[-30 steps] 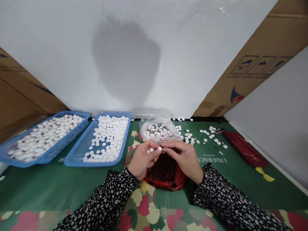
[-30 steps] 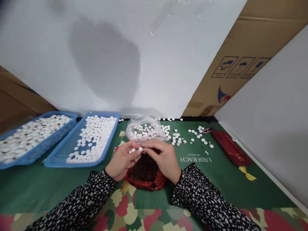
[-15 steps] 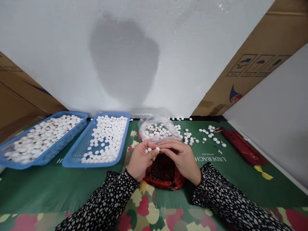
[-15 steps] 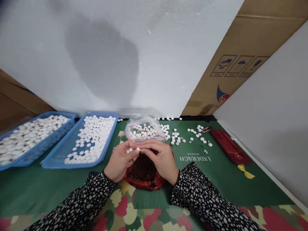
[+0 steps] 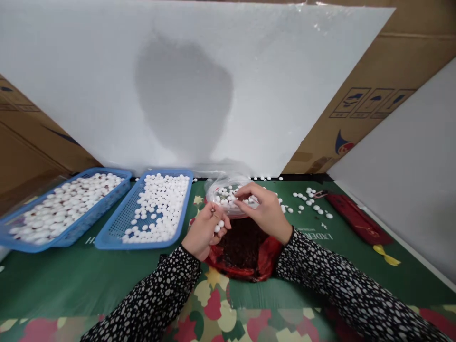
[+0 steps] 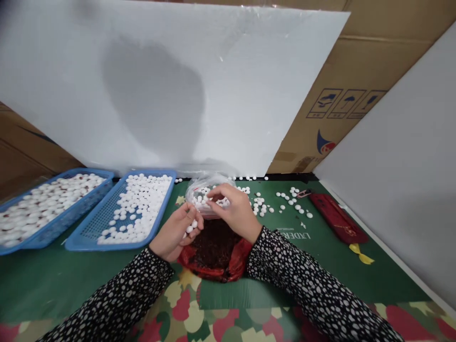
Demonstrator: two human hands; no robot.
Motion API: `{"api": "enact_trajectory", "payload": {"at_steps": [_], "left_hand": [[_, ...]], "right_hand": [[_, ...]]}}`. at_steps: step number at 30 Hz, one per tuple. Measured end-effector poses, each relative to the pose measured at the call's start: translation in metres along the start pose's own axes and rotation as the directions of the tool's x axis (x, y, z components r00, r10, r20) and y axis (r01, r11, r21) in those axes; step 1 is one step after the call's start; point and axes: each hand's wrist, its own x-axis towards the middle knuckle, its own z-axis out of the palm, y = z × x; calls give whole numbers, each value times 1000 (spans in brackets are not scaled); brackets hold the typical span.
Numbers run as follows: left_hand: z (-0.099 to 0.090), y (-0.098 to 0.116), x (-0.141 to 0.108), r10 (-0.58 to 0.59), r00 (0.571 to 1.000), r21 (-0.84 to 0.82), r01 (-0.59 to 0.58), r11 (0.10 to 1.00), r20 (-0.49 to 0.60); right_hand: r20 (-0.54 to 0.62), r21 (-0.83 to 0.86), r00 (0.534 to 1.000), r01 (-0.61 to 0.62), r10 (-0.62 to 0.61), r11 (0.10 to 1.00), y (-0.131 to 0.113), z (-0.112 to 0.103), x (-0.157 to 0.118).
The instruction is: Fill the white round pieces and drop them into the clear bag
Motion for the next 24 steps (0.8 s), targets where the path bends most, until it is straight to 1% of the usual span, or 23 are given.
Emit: {"api": "enact_trajectory", "payload": {"at_steps": [1,3,4,5,6,7,8,9,10,13,15,17,19,21,24], "left_hand": [[-1,0,1,-2,999,-19,2,1000,-32],[-4,2,2,-17,997,-64,12,998,-71],[-4,4,2,-29,997,-88,22,996,-78],[-5,5,2,-46,996,-113,37,993,-81],[-5,7,2,-66,994,-138,54,989,-83],[-5,10,2,-87,993,-159,73,985,-84],[-5,11,1,-108,991,-177,92,980,-81],[-4,13,0,-124,990,-193,108,975,-74],[-3,13,0,-133,989,-205,118,972,-61],[-1,11,-1,-111,994,-209,104,972,-18],[-1,7,0,-76,997,-175,75,982,3],[-3,4,1,-54,998,-124,56,991,18],[-5,2,3,-55,998,-90,57,994,22],[-7,1,4,-67,998,-89,68,994,20],[-8,0,5,-78,997,-119,80,990,27]], "right_hand": [[6,-69,1000,18,-18,997,3,-1,4],[54,-187,998,37,-27,982,6,-3,8],[102,-220,994,47,-25,974,7,-3,6],[177,-230,984,63,-22,971,6,-3,1],[271,-220,962,84,-22,972,5,-3,-5],[372,-198,928,111,-30,974,4,-1,-12],[466,-177,884,143,-45,974,3,1,-21],[521,-173,851,171,-57,970,3,4,-29],[551,-188,832,196,-62,962,4,7,-37],[562,-298,826,249,-42,921,7,15,-52],[564,-345,825,270,-32,899,9,17,-53],[546,-343,837,260,-34,903,8,15,-51],[504,-310,863,209,-26,928,6,10,-48],[452,-254,892,126,3,959,5,5,-45],[399,-104,915,-20,60,994,5,-2,-45]]}}
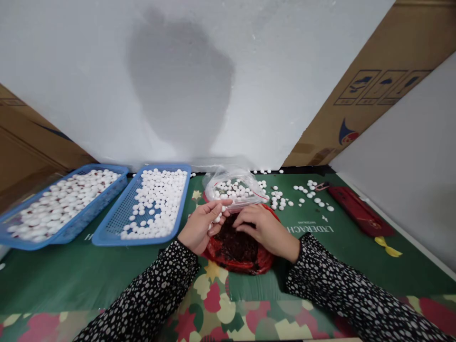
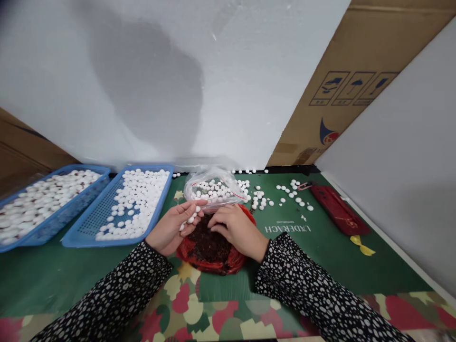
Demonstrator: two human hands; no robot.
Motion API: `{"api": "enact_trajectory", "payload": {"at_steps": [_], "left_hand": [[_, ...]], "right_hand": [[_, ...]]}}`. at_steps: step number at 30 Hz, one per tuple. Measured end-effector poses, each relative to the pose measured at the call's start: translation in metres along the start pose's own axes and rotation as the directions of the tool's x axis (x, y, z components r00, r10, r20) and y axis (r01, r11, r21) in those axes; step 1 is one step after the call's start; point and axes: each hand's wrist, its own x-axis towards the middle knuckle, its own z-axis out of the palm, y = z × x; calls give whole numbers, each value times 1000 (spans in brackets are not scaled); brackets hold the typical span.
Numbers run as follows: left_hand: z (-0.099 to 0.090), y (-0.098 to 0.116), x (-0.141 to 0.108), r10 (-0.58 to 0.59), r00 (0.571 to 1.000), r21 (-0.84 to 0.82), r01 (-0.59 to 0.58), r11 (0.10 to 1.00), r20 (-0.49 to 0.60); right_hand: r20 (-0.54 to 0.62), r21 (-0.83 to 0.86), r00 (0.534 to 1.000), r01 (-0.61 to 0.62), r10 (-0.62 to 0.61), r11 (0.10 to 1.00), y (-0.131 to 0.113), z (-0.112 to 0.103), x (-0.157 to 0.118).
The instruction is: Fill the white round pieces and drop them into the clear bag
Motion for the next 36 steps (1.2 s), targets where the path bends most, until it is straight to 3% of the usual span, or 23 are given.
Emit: {"api": "enact_trajectory", "payload": {"at_steps": [5,9,16,21,26,32,36], "left_hand": [[4,-3,0,24,1000,12,-24,1000,-13],[6,-6,0,14,1000,23,-14,1000,7],[5,-7,0,24,999,-13,-23,1000,35],[6,-8,1,33,999,-17,-32,999,30],[6,-8,0,53,998,12,-53,999,26],[7,-8,-2,80,996,73,-82,994,28],[9,-9,-3,102,994,115,-105,988,31]], "right_hand": [[-44,279,992,-99,116,955,-2,-5,-2],[-56,502,976,-154,209,851,-10,-7,-1],[-143,689,930,-153,340,709,-13,-3,2],[-71,763,938,-169,340,624,-14,-2,3],[-115,754,928,-151,355,640,-18,-1,3],[-191,629,931,-129,312,767,-17,-1,2],[-178,635,932,-138,317,760,-18,2,2]]}}
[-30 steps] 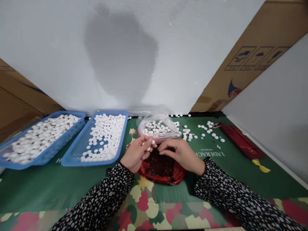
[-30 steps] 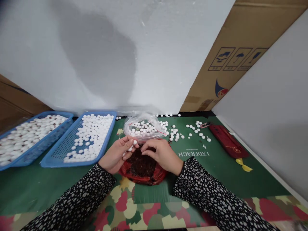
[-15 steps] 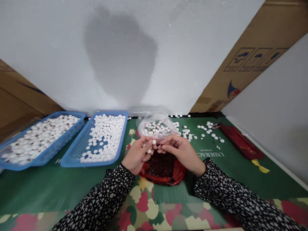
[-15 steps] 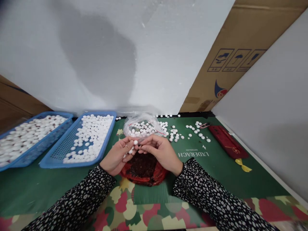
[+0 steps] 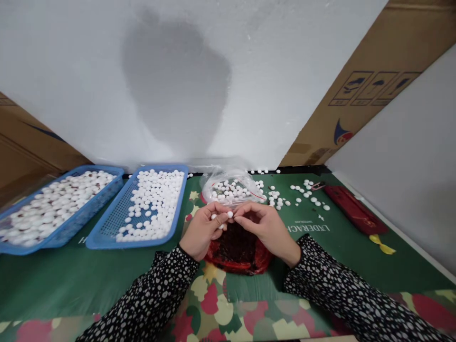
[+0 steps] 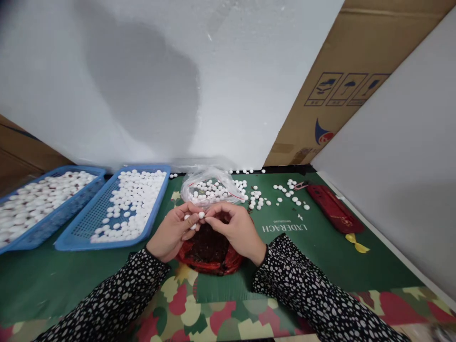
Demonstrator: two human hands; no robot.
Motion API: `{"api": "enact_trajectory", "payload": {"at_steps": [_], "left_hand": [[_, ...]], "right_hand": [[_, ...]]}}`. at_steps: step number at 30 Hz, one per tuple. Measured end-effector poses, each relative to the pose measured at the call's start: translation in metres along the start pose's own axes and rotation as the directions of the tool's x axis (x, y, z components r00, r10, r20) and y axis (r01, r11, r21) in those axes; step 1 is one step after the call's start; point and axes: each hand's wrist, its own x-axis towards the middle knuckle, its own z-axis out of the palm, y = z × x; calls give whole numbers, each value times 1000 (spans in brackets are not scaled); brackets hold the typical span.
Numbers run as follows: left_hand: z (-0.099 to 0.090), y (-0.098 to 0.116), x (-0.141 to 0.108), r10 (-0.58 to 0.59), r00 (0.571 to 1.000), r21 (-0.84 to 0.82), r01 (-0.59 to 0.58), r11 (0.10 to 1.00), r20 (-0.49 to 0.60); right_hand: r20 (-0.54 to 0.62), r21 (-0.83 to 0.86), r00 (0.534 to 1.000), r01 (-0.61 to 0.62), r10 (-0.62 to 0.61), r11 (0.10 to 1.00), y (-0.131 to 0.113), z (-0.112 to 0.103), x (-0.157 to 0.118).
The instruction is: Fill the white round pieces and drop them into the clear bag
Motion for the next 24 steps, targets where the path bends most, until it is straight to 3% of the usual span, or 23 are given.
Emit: {"api": "enact_trajectory", "payload": {"at_steps": [9,15,20,24], "left_hand": [[-2,-3,0,81,997,173,-83,982,17],[-6,0,-1,130,990,322,-139,936,49],[-4,4,0,188,982,307,-184,934,18],[-3,3,0,142,990,245,-134,960,-13]], "right_hand": [[-70,26,997,-16,18,1000,7,6,-5],[-58,-72,994,88,-92,994,6,1,-3],[52,-168,970,242,-237,956,2,-4,0],[0,-141,974,223,-225,965,7,-1,-2]]}}
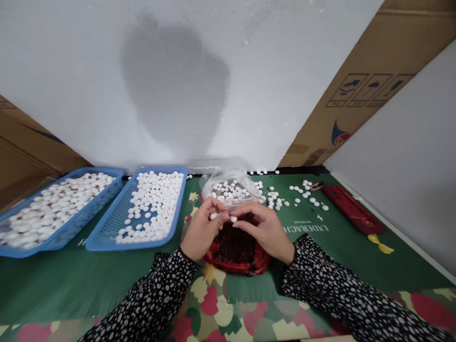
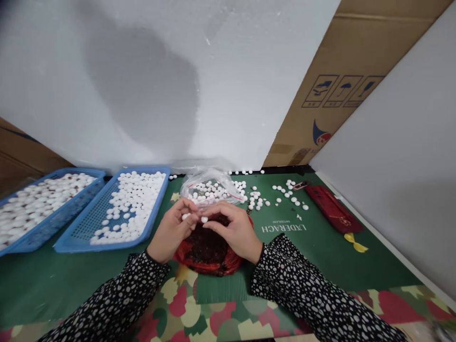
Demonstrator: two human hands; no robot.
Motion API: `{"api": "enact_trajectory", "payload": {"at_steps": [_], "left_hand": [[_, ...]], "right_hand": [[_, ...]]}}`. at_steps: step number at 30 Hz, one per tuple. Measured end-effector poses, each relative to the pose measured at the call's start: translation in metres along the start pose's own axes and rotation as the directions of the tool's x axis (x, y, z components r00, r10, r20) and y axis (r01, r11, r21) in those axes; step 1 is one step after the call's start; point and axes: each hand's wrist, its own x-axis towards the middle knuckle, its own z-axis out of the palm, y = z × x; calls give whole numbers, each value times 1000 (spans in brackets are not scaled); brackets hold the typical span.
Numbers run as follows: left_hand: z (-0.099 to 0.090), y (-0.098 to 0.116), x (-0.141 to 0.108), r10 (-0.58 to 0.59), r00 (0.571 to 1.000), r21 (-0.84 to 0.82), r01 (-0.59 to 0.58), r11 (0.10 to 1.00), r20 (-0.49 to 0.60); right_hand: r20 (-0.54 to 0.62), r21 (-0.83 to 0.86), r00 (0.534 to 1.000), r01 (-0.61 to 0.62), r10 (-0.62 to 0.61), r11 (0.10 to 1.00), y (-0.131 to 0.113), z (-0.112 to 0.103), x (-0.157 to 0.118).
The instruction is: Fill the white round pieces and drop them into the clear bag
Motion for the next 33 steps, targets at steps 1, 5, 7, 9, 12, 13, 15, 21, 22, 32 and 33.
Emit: {"api": "enact_trajectory", "payload": {"at_steps": [1,5,7,9,12,13,15,21,22,32,33], "left_hand": [[0,0,0,-36,999,-41,35,999,-3],[0,6,0,-172,985,-230,175,957,33],[-2,10,0,-213,975,-283,223,933,66],[-4,12,1,-224,972,-305,237,923,75],[-7,12,2,-193,980,-305,201,931,56],[-8,11,2,-179,983,-297,184,937,44],[-10,9,3,-161,987,-267,161,950,24],[-7,8,3,-171,985,-244,165,956,-3],[-6,8,3,-176,984,-245,170,954,-1],[-2,3,0,-191,981,-225,193,955,30],[-1,3,0,-201,979,-228,204,952,35]], "right_hand": [[-6,14,1000,-23,23,1000,1,1,-1],[-35,-48,999,-20,18,999,2,-1,6],[-74,-199,996,31,-46,980,1,-7,18],[-72,-347,990,86,-118,934,0,-12,33],[25,-459,987,149,-156,876,-1,-16,43],[131,-493,983,175,-126,852,-2,-15,41],[364,-544,931,230,-20,807,-1,-9,32],[545,-613,837,364,42,701,14,12,4],[550,-607,835,385,18,695,17,14,3],[283,-355,958,62,44,933,4,-10,1],[230,-282,970,-10,78,959,3,-11,2]]}}
